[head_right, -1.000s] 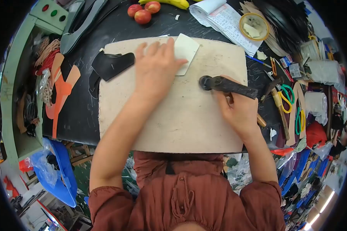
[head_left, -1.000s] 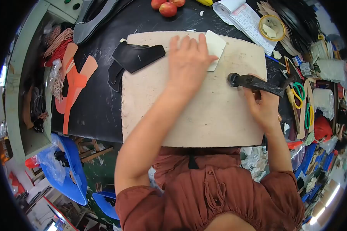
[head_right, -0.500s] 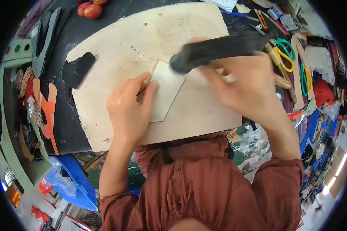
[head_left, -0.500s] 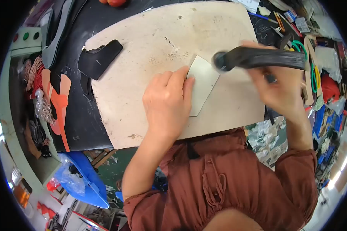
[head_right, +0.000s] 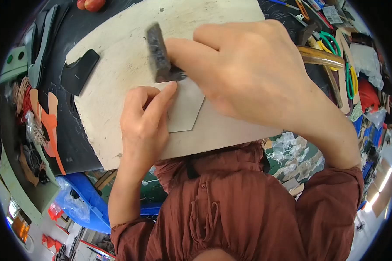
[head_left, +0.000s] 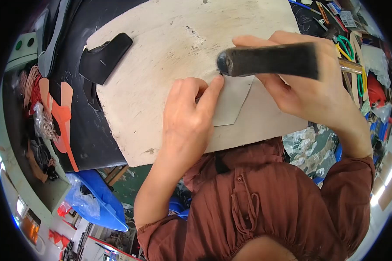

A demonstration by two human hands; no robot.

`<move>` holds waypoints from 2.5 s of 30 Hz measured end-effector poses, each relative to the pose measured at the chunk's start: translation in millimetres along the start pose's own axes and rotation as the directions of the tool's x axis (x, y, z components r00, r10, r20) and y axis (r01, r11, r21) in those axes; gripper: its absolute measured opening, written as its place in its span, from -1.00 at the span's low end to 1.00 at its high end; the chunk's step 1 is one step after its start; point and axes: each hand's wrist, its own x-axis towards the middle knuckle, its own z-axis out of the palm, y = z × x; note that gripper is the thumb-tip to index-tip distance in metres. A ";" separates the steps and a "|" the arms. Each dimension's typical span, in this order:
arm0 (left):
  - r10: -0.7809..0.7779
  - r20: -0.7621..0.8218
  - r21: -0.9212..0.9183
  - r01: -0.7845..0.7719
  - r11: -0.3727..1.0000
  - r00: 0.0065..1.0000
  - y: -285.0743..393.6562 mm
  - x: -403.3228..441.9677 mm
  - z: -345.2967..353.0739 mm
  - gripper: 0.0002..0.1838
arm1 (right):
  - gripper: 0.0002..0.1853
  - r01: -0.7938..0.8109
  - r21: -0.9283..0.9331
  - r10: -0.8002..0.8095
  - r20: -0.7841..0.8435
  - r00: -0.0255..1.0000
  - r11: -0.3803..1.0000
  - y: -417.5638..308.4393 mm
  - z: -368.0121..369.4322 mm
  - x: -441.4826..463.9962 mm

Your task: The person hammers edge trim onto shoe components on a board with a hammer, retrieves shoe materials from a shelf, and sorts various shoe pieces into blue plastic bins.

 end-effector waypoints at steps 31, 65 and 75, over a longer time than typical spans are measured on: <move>0.269 0.170 -0.075 -0.260 0.963 0.948 -48.6 -26.4 -53.5 -0.68 | -0.38 0.079 0.029 -0.081 0.043 0.996 0.996 -41.4 17.9 13.9; 0.104 -0.138 0.157 -0.082 0.984 0.985 -51.0 -73.2 -50.2 -0.76 | -0.48 0.156 0.083 -0.164 0.103 0.981 0.984 -75.8 39.7 42.1; 0.027 -0.161 0.204 0.007 0.979 0.987 -41.3 -80.0 -50.6 -0.79 | -0.51 0.186 0.092 -0.197 0.125 0.972 0.978 -74.8 41.0 47.5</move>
